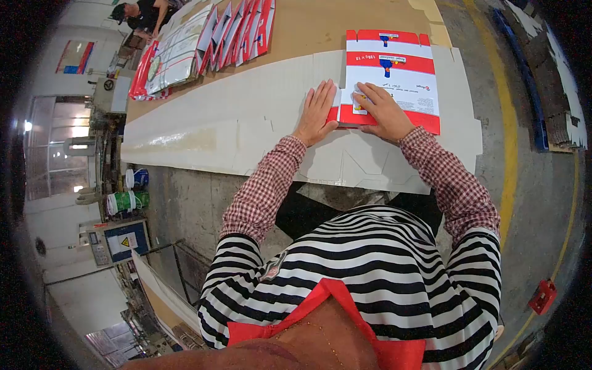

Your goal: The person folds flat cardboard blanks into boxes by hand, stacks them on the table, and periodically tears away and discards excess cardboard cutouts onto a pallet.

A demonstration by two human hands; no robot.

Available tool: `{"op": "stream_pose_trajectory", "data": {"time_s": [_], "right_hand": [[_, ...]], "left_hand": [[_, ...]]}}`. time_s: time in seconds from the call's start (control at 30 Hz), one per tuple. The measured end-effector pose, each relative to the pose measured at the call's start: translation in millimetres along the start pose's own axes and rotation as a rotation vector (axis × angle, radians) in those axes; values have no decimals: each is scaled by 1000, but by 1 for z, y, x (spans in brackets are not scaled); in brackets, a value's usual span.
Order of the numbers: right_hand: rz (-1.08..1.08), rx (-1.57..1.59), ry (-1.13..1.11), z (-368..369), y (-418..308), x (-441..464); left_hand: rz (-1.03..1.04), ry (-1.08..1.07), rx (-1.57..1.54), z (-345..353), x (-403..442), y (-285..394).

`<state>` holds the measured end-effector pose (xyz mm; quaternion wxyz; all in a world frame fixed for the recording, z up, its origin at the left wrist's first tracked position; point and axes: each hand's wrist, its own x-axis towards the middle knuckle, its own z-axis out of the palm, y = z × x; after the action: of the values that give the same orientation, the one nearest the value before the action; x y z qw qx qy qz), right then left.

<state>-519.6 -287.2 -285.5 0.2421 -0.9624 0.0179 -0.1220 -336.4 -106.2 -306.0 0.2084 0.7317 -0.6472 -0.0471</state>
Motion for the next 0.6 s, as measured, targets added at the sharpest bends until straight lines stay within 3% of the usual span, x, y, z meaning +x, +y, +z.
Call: {"op": "stream_pose_trajectory", "data": {"time_s": [0.17,0.6], "right_hand": [[3,-55,-72,1,-2,-1],[-65,-239,-119,18,1,-7]], "left_hand": [[16,-60,227,5,2,3],[-95,-124,207,11,6,16]]}}
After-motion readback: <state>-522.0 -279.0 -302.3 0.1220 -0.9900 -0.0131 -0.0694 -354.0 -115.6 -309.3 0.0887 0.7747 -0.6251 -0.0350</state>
